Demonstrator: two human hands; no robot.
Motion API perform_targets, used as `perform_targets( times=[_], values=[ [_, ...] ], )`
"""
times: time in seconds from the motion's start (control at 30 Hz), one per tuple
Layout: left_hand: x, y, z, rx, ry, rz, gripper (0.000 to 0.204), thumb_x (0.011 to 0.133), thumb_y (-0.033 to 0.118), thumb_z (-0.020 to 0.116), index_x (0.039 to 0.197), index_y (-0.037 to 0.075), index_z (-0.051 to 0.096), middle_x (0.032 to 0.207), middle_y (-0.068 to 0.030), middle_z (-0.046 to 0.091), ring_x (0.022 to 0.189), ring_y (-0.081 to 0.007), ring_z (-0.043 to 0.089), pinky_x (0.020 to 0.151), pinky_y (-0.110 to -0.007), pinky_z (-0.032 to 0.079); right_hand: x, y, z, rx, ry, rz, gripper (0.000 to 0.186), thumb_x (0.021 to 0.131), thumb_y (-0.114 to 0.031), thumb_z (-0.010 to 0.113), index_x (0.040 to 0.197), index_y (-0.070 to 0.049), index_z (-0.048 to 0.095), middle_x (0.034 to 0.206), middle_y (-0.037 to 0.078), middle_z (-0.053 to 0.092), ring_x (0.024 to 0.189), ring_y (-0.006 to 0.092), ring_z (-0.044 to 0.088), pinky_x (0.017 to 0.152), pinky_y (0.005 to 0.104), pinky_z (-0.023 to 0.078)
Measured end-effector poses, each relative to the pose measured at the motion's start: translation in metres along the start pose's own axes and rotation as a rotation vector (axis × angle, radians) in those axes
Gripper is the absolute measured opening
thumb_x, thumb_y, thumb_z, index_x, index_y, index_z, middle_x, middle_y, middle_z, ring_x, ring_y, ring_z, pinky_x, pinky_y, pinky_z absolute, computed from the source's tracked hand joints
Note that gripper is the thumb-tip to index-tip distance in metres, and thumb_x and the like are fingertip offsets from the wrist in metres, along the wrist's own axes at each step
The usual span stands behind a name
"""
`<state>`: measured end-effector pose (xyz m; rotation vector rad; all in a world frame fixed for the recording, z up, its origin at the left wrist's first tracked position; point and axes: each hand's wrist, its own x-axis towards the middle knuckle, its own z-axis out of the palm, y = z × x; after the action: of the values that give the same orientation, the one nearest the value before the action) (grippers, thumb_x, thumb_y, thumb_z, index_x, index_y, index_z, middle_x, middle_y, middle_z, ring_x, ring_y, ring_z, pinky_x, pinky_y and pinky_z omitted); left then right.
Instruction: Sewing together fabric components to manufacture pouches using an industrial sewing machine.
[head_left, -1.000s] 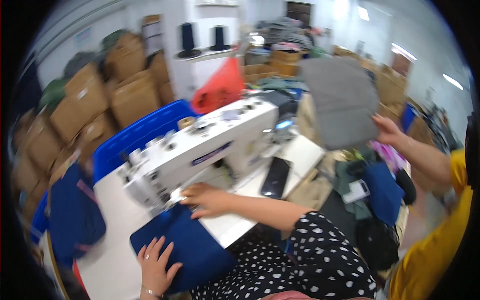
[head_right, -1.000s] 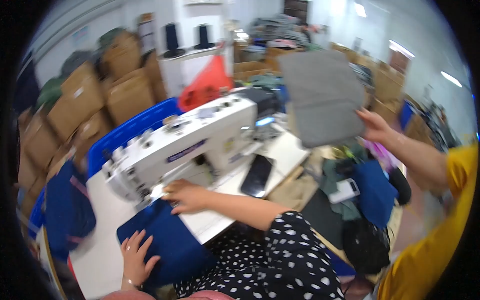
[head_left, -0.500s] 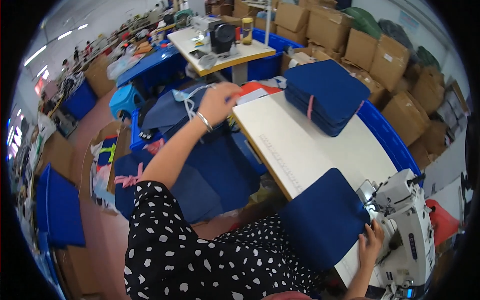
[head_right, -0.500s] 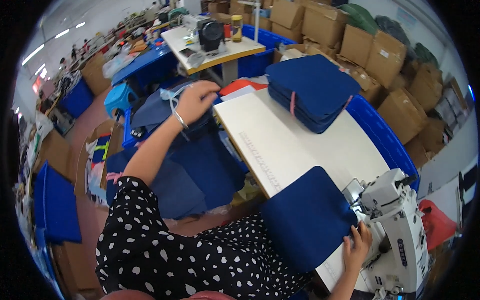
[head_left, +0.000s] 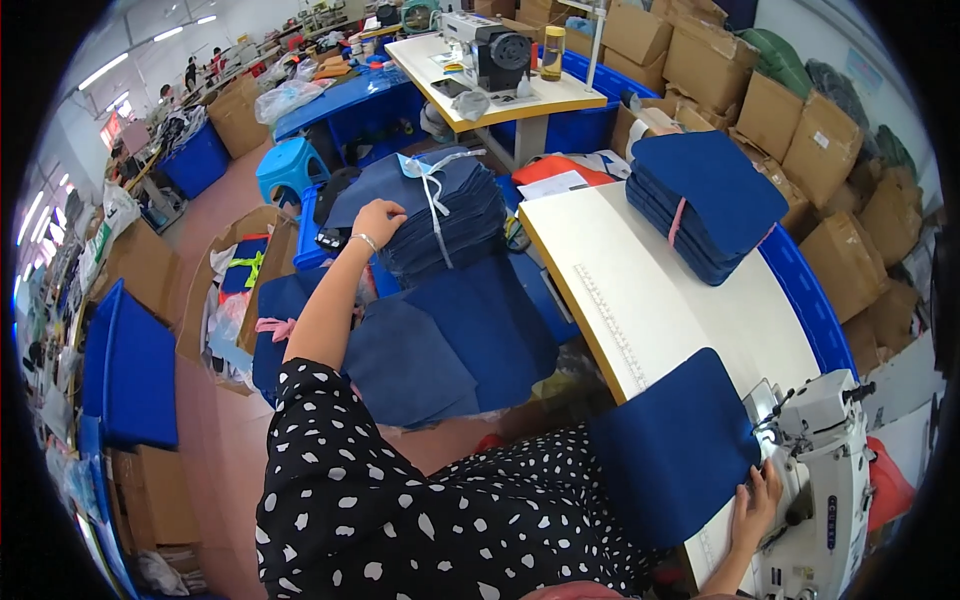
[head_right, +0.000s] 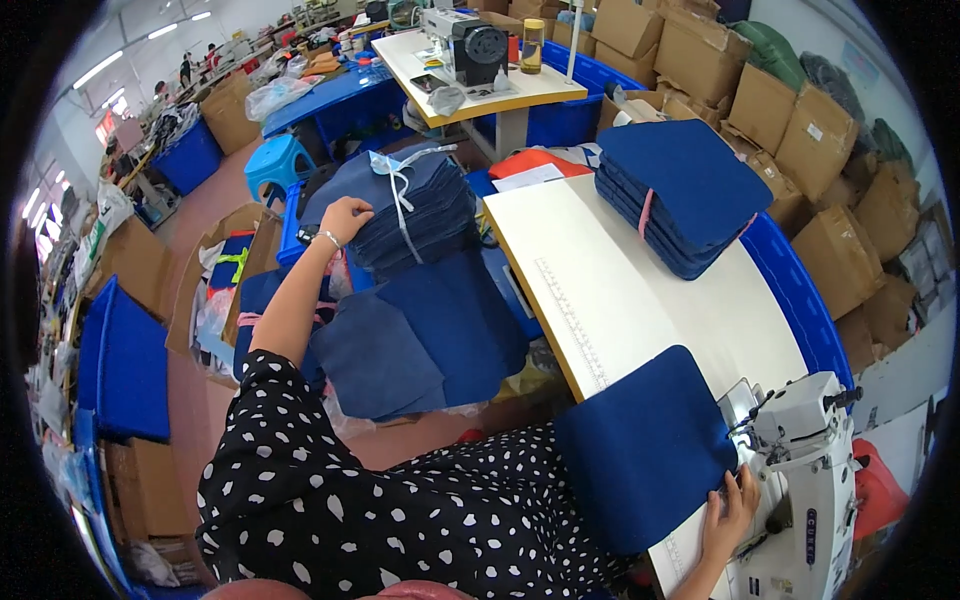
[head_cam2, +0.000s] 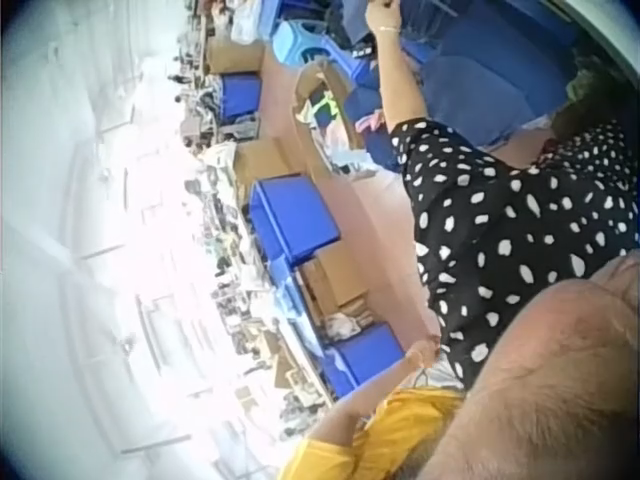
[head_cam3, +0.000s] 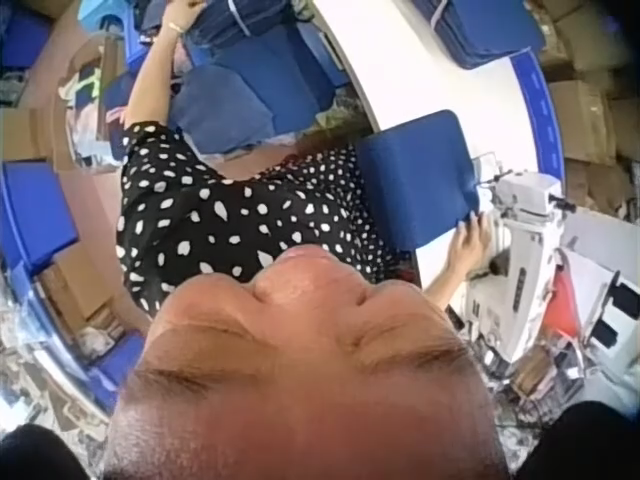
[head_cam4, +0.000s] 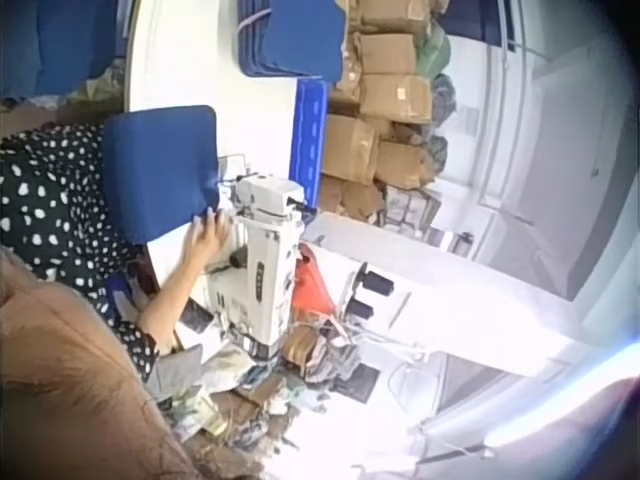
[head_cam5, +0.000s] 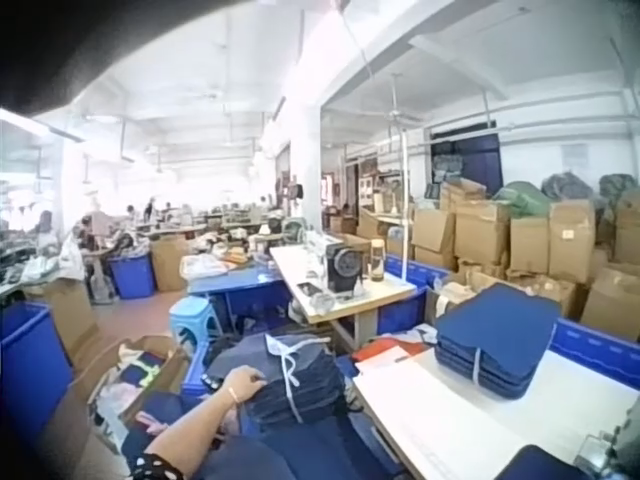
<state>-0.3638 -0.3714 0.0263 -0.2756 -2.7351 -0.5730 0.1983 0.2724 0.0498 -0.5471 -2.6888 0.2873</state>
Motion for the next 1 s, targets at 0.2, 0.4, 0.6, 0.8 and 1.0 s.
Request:
perform_targets(
  times=[0.2, 0.4, 0.6, 0.8, 1.0],
  values=[
    [0.008, 0.005, -0.016, 0.113, -0.152, 0.071, 0.025, 0.088, 0.028, 0.074, 0.107, 0.014, 0.080, 0.105, -0.0135, 0.072, 0.096, -0.0320, 0.070, 0.088, -0.041, 0.055, 0.003, -0.002, 0.000, 0.006, -0.003, -0.010, 0.038, 0.084, -0.005, 0.069, 0.122, 0.000, 0.068, 0.147, 0.016, 0.056, 0.134, 0.0363, 0.050, 0.115, 0.0443, 0.037],
    [0.019, 0.024, -0.025, 0.237, -0.339, 0.008, 0.025, 0.089, 0.028, 0.069, 0.109, 0.015, 0.078, 0.109, -0.0134, 0.074, 0.106, -0.0333, 0.069, 0.092, -0.045, 0.055, -0.004, 0.000, -0.003, 0.032, 0.020, -0.008, 0.038, 0.084, -0.009, 0.071, 0.121, -0.001, 0.069, 0.145, 0.017, 0.057, 0.134, 0.0381, 0.050, 0.115, 0.0456, 0.036],
    [0.028, 0.036, 0.004, 0.035, 0.049, 0.004, 0.042, 0.088, 0.038, 0.060, 0.111, 0.004, 0.070, 0.114, -0.0225, 0.069, 0.108, -0.0450, 0.063, 0.093, -0.052, 0.049, -0.016, -0.015, -0.008, -0.045, 0.064, 0.087, 0.042, 0.085, -0.021, 0.077, 0.126, -0.012, 0.072, 0.142, 0.014, 0.060, 0.134, 0.0365, 0.051, 0.115, 0.0454, 0.036],
    [0.073, -0.176, -0.049, 0.104, 0.537, -0.013, 0.031, 0.103, 0.016, 0.055, 0.128, -0.003, 0.062, 0.129, -0.0191, 0.064, 0.122, -0.0349, 0.058, 0.106, -0.041, 0.045, 0.013, -0.015, 0.006, 0.019, 0.073, -0.015, 0.056, 0.087, -0.030, 0.077, 0.137, -0.010, 0.060, 0.142, 0.013, 0.060, 0.132, 0.0348, 0.053, 0.113, 0.0455, 0.040],
    [-0.050, 0.215, -0.079, -0.477, 0.637, 0.289, 0.031, 0.107, 0.020, 0.055, 0.129, -0.002, 0.060, 0.122, -0.0155, 0.063, 0.109, -0.0269, 0.060, 0.099, -0.035, 0.048, -0.001, -0.007, -0.002, 0.020, 0.108, 0.011, 0.061, 0.087, -0.034, 0.076, 0.139, -0.011, 0.054, 0.144, 0.011, 0.059, 0.133, 0.0325, 0.053, 0.114, 0.0443, 0.039]
  ],
)
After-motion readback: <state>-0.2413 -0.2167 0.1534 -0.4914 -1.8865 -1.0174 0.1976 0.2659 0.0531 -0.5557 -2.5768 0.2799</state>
